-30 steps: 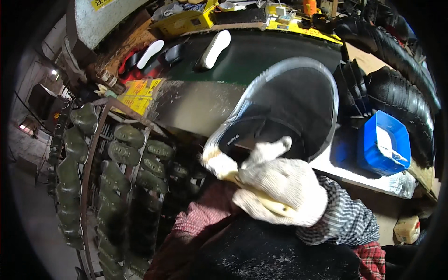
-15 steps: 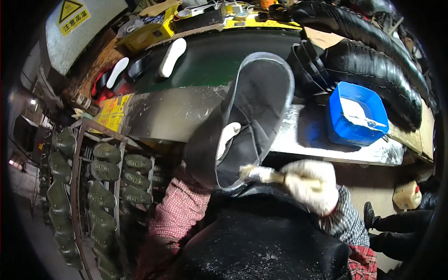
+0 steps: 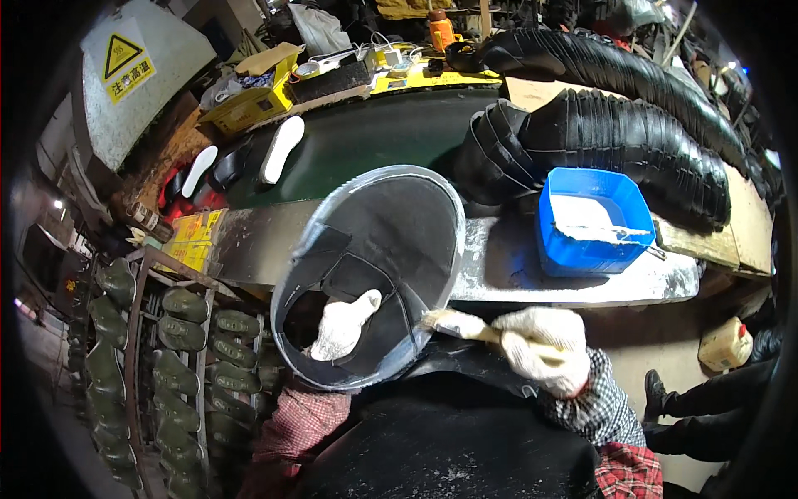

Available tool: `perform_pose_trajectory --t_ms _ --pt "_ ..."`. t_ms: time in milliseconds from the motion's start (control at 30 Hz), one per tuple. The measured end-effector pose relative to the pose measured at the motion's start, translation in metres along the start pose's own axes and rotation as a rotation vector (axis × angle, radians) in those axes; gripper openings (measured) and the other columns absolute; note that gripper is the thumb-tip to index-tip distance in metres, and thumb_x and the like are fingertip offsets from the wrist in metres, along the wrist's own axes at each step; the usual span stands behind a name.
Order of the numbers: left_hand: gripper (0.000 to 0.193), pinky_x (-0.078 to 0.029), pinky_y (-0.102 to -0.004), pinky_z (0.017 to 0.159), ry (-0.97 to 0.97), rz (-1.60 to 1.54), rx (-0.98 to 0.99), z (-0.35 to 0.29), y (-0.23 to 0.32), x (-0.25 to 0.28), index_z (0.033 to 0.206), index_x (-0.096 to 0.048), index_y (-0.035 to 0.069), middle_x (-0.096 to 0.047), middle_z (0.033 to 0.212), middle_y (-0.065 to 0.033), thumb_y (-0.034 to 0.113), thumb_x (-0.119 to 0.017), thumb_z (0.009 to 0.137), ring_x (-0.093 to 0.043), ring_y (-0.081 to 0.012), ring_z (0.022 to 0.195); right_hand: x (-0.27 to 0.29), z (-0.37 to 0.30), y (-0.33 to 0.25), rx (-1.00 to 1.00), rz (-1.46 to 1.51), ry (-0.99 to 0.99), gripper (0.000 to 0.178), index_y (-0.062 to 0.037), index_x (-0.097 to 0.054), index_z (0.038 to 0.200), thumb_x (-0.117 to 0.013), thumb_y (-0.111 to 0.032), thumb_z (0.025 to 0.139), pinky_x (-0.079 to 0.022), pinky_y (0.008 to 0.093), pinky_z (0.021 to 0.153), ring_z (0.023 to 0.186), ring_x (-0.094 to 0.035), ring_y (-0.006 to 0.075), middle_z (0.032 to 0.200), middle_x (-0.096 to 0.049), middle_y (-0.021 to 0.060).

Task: Applying glue to shoe components including soles and uppers using a brush in a manufacturing setting.

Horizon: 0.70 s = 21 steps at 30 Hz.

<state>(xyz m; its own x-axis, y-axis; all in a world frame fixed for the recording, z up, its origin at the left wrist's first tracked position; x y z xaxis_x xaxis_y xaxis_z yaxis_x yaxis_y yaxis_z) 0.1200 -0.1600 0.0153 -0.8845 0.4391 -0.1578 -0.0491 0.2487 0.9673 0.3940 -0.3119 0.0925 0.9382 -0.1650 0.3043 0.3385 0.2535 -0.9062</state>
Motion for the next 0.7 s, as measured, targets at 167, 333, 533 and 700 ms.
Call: perform_pose_trajectory --t_ms 167,333,533,700 --pt "0.024 -0.053 -0.0302 0.076 -0.022 0.239 0.020 -0.017 0.001 -0.017 0.108 -0.061 -0.002 -0.066 0.100 -0.0109 0.017 -0.050 0.098 -0.064 -0.0177 0.086 0.028 0.029 0.015 0.188 -0.161 0.491 0.018 0.0027 -0.063 0.106 -0.058 0.005 0.089 -0.052 0.0220 0.069 0.077 -0.062 0.0114 0.092 -0.065 0.0091" --pt "0.025 -0.053 -0.0295 0.075 0.051 0.334 -0.018 -0.035 -0.010 -0.012 0.108 -0.061 -0.003 -0.066 0.099 -0.0099 0.018 -0.050 0.098 -0.064 -0.0168 0.085 -0.006 0.003 0.007 0.391 -0.103 0.276 0.013 0.0037 -0.063 0.101 -0.059 -0.001 0.090 -0.048 0.0209 0.055 0.062 -0.059 0.0117 0.079 -0.063 0.0101" --pt "0.023 -0.052 -0.0307 0.077 0.064 0.122 -0.061 -0.009 -0.037 -0.024 0.108 -0.062 -0.003 -0.067 0.098 -0.0095 0.014 -0.055 0.095 -0.064 -0.0171 0.087 -0.007 -0.021 -0.009 0.296 0.120 -0.040 0.029 0.0045 -0.064 0.105 -0.072 -0.010 0.081 -0.051 0.0289 0.052 0.059 -0.064 0.0214 0.071 -0.064 0.0127" --pt "0.022 -0.050 -0.0318 0.081 0.042 0.274 -0.223 -0.032 -0.018 -0.027 0.109 -0.063 -0.002 -0.068 0.101 -0.0096 0.012 -0.059 0.093 -0.063 -0.0176 0.091 -0.036 0.068 -0.050 0.700 -0.276 0.021 0.040 0.0036 -0.061 0.114 -0.073 -0.016 0.081 -0.052 0.0302 0.063 0.072 -0.065 0.0222 0.081 -0.066 0.0113"
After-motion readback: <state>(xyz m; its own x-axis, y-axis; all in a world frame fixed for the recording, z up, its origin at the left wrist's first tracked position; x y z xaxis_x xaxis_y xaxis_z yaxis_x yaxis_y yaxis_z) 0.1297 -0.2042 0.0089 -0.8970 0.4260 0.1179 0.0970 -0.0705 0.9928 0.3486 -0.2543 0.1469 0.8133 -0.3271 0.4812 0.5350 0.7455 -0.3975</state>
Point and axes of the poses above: each hand's wrist, its own z-axis towards the middle knuckle, its own x-axis out of the back of the hand, y = z × x, the point moved 2 cm from there along z, towards the middle knuckle
